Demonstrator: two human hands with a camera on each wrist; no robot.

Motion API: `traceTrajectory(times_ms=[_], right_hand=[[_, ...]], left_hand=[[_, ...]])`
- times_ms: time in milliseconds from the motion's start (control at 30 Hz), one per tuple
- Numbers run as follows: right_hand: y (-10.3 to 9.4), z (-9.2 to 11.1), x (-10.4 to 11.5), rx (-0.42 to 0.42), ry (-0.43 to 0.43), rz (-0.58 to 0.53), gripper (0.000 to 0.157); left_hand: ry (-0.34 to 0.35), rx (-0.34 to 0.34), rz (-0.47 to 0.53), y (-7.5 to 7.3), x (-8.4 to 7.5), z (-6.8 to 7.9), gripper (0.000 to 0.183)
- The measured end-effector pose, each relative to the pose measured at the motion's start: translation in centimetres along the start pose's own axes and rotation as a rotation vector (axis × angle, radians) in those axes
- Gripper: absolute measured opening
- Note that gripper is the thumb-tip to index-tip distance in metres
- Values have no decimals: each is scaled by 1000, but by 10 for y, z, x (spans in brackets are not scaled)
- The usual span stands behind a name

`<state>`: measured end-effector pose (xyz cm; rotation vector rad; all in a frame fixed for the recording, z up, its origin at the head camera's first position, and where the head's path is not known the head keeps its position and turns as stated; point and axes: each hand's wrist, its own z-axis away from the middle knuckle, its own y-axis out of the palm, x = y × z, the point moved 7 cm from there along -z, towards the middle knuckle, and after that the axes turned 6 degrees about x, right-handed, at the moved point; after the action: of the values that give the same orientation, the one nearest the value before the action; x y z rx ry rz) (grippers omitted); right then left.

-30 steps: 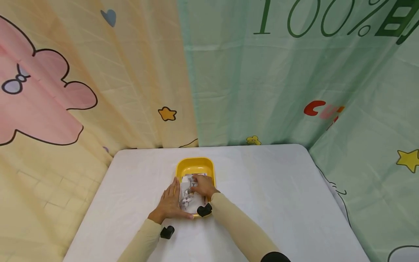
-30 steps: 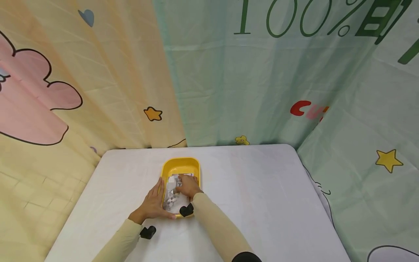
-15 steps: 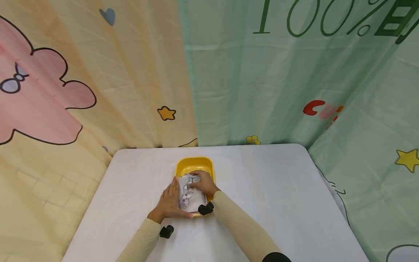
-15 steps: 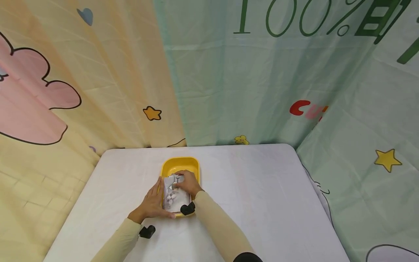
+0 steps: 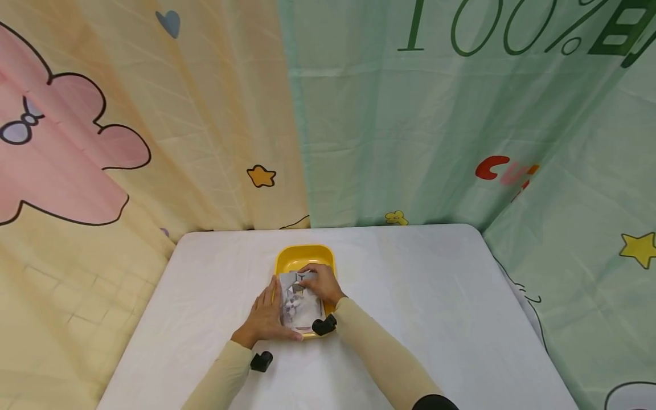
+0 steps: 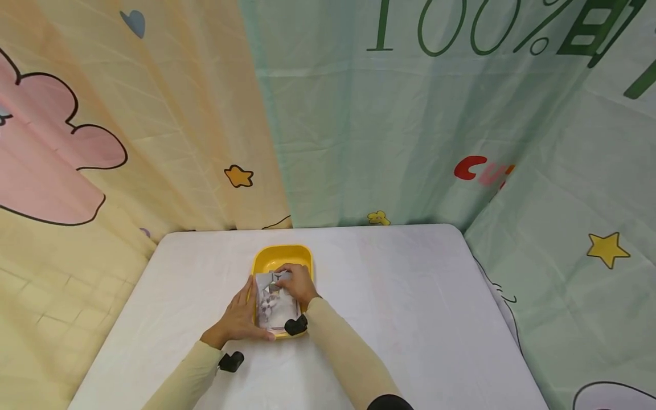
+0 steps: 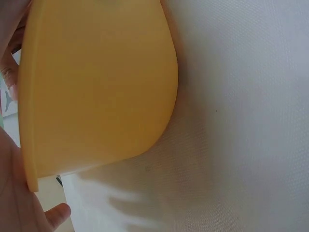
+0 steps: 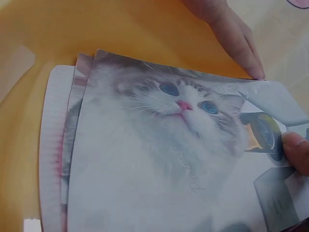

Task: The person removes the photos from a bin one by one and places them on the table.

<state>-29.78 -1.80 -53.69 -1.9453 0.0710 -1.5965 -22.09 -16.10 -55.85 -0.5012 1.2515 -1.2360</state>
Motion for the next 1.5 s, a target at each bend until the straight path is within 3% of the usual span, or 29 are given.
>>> traceTrajectory(times_ms=[233,367,633,833,1033,1233,1500], right_hand=[[-6,1,3,-98,-79,29,9],[-10,0,6,-103,-104,33,10],[-17,-3,1,-20,-3,60,15],[-25,-1,-7,-36,70,-38,19],[-42,1,-12,-117,34,-78,15],[-62,1,-25,-160,52,-167,17],[-107,3,-36,-224,81,-297,14]], left_hand=[[15,-18,3,-1,1,-3,153],[25,-13,10,-1,0,-2,152],[9,10,24,-1,2,0,149],[10,5,73,-2,4,0,151],[-17,10,79,-3,5,1,154],[-37,18,73,-2,6,-1,155],[-45,35,71,1,1,1,156]])
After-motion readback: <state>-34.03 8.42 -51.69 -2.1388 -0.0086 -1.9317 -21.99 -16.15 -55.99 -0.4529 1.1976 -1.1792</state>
